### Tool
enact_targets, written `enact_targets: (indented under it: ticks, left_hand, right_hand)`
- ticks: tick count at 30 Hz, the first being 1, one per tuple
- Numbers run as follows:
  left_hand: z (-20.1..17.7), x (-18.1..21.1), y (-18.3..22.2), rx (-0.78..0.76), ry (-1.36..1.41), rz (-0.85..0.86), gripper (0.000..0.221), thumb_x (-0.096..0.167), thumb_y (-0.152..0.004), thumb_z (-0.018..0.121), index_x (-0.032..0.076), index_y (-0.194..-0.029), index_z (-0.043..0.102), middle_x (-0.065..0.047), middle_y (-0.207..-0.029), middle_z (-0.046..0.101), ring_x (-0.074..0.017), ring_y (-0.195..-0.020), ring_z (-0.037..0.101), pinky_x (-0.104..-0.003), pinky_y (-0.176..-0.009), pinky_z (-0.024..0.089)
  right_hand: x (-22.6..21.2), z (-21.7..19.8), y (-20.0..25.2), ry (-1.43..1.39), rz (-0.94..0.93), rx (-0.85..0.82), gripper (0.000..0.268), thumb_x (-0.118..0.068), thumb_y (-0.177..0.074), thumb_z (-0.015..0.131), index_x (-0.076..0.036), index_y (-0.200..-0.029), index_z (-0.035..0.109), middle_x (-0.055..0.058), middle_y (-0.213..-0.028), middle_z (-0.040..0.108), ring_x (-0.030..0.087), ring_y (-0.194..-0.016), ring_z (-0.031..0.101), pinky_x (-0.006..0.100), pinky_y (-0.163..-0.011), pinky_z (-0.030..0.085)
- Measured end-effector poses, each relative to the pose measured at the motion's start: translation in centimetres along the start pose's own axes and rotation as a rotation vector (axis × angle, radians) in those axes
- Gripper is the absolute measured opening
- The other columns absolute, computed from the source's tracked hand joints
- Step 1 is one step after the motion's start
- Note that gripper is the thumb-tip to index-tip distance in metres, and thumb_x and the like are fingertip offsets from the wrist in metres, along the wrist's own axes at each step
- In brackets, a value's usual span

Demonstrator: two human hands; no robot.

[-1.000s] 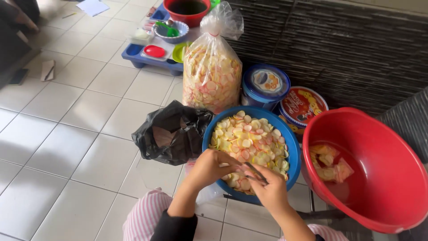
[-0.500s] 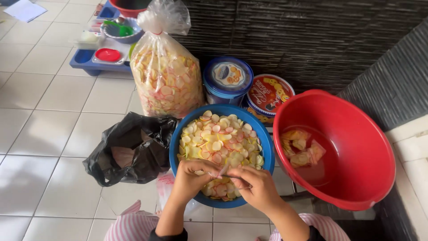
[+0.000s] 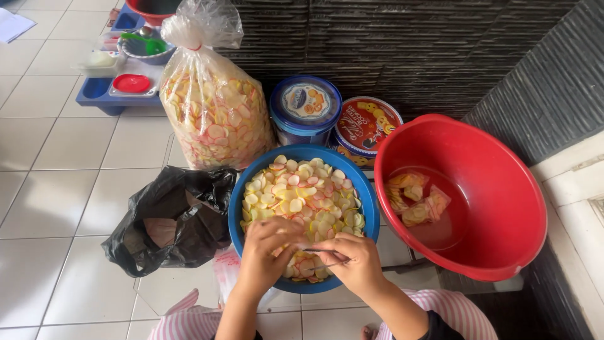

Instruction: Sorting and inspecting crackers from a large bowl using tongs and hands.

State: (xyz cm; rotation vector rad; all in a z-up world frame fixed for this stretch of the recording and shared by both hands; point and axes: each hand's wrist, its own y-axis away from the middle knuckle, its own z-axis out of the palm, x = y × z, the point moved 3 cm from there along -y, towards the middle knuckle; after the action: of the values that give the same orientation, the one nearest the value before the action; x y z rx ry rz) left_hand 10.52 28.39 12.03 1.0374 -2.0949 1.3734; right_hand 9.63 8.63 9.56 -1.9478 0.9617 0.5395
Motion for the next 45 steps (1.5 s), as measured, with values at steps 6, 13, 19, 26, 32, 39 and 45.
enact_targets:
  ticks: [6,13,19,26,32,39,45]
  left_hand:
    - [1.0,0.8,1.0,0.282,-0.190,0.005,0.022,0.034,-0.083,0.080,0.018,-0.079,0.065,0.005,-0.078,0.066,-0.0151,-0.073,0.060,-0.032,-0.078,0.036]
    - [2.6,0.9,1.6,0.173,-0.139,0.018,0.013,0.027,-0.085,0.080,0.015,-0.082,0.074,0.003,-0.079,0.075,-0.0171,-0.069,0.067,-0.033,-0.071,0.042]
    - [1.0,0.9,1.3,0.077,-0.088,-0.079,0.012,0.019,-0.086,0.077,0.016,-0.075,0.073,0.005,-0.072,0.076,-0.0154,-0.067,0.070,-0.032,-0.065,0.043]
    - [1.0,3.2,1.1,0.088,-0.384,0.021,0.026,0.015,-0.071,0.076,0.020,-0.056,0.056,0.007,-0.055,0.056,-0.0179,-0.053,0.050,-0.034,-0.059,0.041]
    - [0.0,4.1,1.3,0.049,-0.306,0.087,0.062,0.032,-0.080,0.083,0.007,-0.124,0.048,-0.021,-0.137,0.046,-0.0491,-0.138,0.040,-0.061,-0.117,0.036]
    - [0.4,2.6,1.6,-0.226,-0.270,0.011,0.066,0.021,-0.080,0.080,0.001,-0.132,0.045,-0.013,-0.128,0.058,-0.0302,-0.122,0.055,-0.055,-0.123,0.025]
    - [0.5,0.4,3.0,-0.351,-0.137,-0.114,0.062,0.039,-0.091,0.075,0.001,-0.130,0.046,-0.020,-0.131,0.052,-0.0385,-0.126,0.050,-0.048,-0.108,0.038]
  right_hand:
    - [-0.1,0.2,0.2,-0.109,0.155,0.156,0.022,0.002,-0.073,0.083,-0.010,-0.068,0.065,-0.004,-0.055,0.036,0.009,-0.054,0.043,0.025,-0.058,0.049]
    - [1.3,1.1,0.8,-0.137,0.447,0.068,0.021,-0.013,-0.072,0.088,-0.014,-0.065,0.068,-0.006,-0.051,0.047,0.008,-0.054,0.045,0.026,-0.055,0.040]
    - [2.3,1.1,0.8,-0.620,0.662,-0.085,0.032,-0.007,-0.079,0.089,-0.013,-0.064,0.062,-0.004,-0.050,0.049,0.006,-0.046,0.039,0.026,-0.046,0.029]
    - [1.7,1.6,1.0,-0.186,0.315,0.223,0.019,-0.008,-0.084,0.074,-0.010,-0.091,0.056,-0.001,-0.080,0.065,0.006,-0.054,0.045,0.022,-0.050,0.042]
    - [-1.2,1.3,-0.8,-0.429,0.511,0.152,0.013,-0.014,-0.088,0.075,-0.010,-0.080,0.064,-0.003,-0.063,0.055,0.007,-0.060,0.046,0.025,-0.057,0.039]
    - [-1.1,2.2,-0.1,-0.489,0.520,0.034,0.017,-0.009,-0.083,0.079,-0.010,-0.081,0.061,-0.002,-0.065,0.059,0.008,-0.061,0.053,0.025,-0.061,0.046]
    - [-1.1,1.4,-0.5,-0.326,0.325,-0.056,0.015,-0.008,-0.081,0.084,-0.009,-0.093,0.074,-0.001,-0.079,0.074,0.005,-0.072,0.066,0.021,-0.062,0.054]
